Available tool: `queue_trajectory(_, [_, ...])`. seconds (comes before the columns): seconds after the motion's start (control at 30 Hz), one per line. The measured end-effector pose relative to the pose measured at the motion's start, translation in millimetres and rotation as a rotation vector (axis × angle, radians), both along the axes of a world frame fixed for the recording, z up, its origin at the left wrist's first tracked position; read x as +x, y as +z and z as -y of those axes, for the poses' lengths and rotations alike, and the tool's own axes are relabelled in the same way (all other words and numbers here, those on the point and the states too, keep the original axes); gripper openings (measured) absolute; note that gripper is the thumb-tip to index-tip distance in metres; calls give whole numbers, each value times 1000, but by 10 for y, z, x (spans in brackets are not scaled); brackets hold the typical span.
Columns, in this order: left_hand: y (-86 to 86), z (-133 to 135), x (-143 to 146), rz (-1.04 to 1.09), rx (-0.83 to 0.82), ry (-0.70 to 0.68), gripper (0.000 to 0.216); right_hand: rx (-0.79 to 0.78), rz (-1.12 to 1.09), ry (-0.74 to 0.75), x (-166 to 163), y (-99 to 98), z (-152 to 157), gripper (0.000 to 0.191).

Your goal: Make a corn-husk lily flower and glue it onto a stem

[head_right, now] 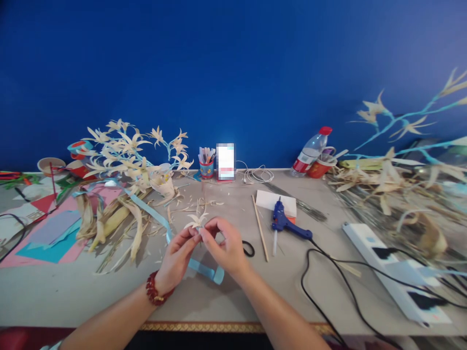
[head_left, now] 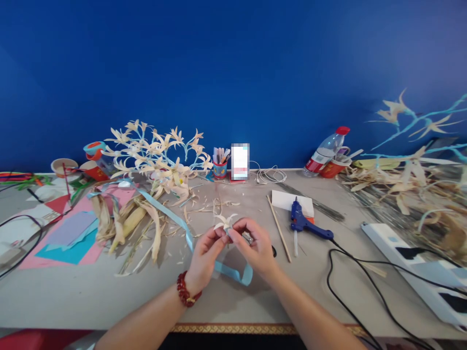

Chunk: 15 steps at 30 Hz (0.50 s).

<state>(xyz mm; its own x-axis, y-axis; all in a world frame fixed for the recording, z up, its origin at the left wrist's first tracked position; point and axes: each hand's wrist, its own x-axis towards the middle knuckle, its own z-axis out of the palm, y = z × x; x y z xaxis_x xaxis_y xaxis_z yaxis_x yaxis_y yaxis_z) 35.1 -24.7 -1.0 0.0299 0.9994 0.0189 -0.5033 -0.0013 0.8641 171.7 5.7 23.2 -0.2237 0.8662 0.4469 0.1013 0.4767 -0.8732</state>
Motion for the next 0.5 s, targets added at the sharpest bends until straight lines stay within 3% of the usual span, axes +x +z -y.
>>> queue_trajectory(0.5, [40,28,5,-202,77,60,9,24,79,-38,-29,-3,16,3])
